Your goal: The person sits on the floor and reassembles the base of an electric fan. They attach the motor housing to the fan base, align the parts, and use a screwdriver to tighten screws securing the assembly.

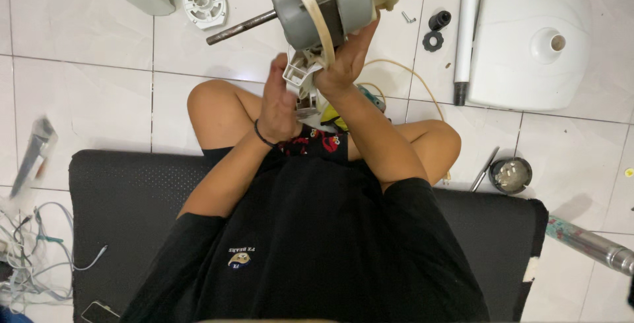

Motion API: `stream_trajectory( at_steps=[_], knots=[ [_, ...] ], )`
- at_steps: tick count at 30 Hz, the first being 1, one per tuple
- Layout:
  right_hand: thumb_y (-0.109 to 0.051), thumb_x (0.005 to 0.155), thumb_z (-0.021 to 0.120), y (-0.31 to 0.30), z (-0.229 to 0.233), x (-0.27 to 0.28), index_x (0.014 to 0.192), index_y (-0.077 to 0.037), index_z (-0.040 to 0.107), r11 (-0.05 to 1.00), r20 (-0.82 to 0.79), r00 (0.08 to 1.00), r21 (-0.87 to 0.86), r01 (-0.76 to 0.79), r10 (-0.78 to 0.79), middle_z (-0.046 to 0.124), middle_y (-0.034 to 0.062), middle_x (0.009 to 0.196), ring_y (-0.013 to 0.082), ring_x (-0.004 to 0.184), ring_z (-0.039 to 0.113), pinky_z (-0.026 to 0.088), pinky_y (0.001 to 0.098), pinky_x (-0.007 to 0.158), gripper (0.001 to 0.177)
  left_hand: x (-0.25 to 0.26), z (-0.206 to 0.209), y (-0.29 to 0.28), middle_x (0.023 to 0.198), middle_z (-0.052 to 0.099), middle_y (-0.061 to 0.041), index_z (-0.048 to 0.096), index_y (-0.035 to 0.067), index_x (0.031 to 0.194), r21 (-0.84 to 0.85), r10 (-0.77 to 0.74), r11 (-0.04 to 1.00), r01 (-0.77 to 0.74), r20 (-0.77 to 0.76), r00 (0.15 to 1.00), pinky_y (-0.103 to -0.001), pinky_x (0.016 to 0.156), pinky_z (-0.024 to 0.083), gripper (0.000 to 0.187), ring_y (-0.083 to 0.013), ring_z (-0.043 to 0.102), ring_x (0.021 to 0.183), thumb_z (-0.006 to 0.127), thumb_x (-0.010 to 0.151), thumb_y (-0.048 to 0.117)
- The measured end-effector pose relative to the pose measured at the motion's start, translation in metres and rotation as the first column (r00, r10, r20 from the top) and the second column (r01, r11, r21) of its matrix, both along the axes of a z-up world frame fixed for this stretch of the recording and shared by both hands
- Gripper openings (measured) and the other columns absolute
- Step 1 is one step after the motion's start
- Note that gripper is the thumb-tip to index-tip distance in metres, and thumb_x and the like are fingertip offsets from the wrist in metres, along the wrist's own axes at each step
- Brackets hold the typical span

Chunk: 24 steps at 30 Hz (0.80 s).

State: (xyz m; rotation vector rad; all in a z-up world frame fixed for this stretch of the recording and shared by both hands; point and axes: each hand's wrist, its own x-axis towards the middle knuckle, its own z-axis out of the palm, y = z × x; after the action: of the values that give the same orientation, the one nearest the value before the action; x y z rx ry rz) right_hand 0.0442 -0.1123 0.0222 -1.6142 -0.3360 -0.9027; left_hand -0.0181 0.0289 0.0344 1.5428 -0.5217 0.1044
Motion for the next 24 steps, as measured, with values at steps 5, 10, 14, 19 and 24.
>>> stream_trajectory(
  at_steps=[5, 10, 14, 19, 24],
  knots=[
    [-0.011, 0.104, 0.064, 0.012, 0.018, 0.001, 0.147, 0.005, 0.029, 0.922, 0.155, 0.944, -0.218, 0.319, -0.29, 0.04, 0.0202, 0.137, 0.0312, 0.121, 0.051, 0.047, 0.0373, 0.105, 0.057, 0.013, 0.007, -0.003, 0.139, 0.063, -0.015, 0.047, -0.006, 0.154, -0.074, 0.095, 0.992, -0.1, -0.059, 0.994, -0.029, 0.113, 0.048, 0.094, -0.0216, 0.063, 0.128, 0.036, 0.104, 0.074],
    [-0.01, 0.109, 0.053, 0.014, 0.033, -0.005, 0.132, 0.002, 0.044, 0.956, 0.074, 0.973, -0.187, 0.228, -0.218, 0.045, 0.0142, 0.117, 0.0275, 0.104, 0.048, 0.043, 0.031, 0.09, 0.027, 0.027, 0.012, 0.008, 0.149, 0.054, -0.014, 0.033, -0.005, 0.157, -0.146, -0.217, 0.967, 0.21, -0.033, 0.976, -0.032, 0.117, 0.042, 0.1, -0.022, 0.053, 0.136, 0.045, 0.1, 0.075],
    [-0.014, 0.119, 0.037, 0.018, 0.028, -0.016, 0.117, -0.002, 0.042, 0.805, -0.067, 0.969, 0.571, -0.159, 0.239, 0.044, 0.0075, 0.105, 0.0135, 0.092, 0.042, 0.038, 0.0257, 0.086, 0.012, 0.023, 0.011, 0.009, 0.156, 0.048, -0.014, 0.025, -0.006, 0.159, -0.127, -0.274, 0.956, 0.266, -0.044, 0.961, -0.034, 0.123, 0.038, 0.102, -0.0236, 0.049, 0.148, 0.051, 0.101, 0.073],
    [-0.012, 0.116, 0.039, 0.017, 0.026, -0.057, 0.117, -0.009, 0.04, 0.885, -0.047, 0.997, 0.464, -0.03, 0.058, 0.052, 0.0093, 0.119, 0.012, 0.095, 0.046, 0.042, 0.0254, 0.096, 0.004, 0.015, 0.011, 0.006, 0.139, 0.055, -0.01, 0.025, -0.002, 0.158, -0.231, -0.331, 0.926, 0.299, -0.112, 0.937, -0.033, 0.106, 0.048, 0.104, -0.0183, 0.057, 0.124, 0.065, 0.095, 0.07],
    [-0.005, 0.109, 0.054, -0.025, 0.039, -0.104, 0.114, -0.004, 0.052, 0.969, -0.093, 0.971, 0.138, -0.205, 0.218, 0.064, 0.0131, 0.11, 0.0236, 0.101, 0.062, 0.052, 0.0339, 0.095, 0.006, 0.011, -0.002, 0.001, 0.115, 0.065, -0.005, 0.048, 0.001, 0.146, -0.157, -0.4, 0.913, 0.376, -0.17, 0.9, -0.027, 0.091, 0.053, 0.094, -0.013, 0.064, 0.103, 0.064, 0.091, 0.075]
  ],
)
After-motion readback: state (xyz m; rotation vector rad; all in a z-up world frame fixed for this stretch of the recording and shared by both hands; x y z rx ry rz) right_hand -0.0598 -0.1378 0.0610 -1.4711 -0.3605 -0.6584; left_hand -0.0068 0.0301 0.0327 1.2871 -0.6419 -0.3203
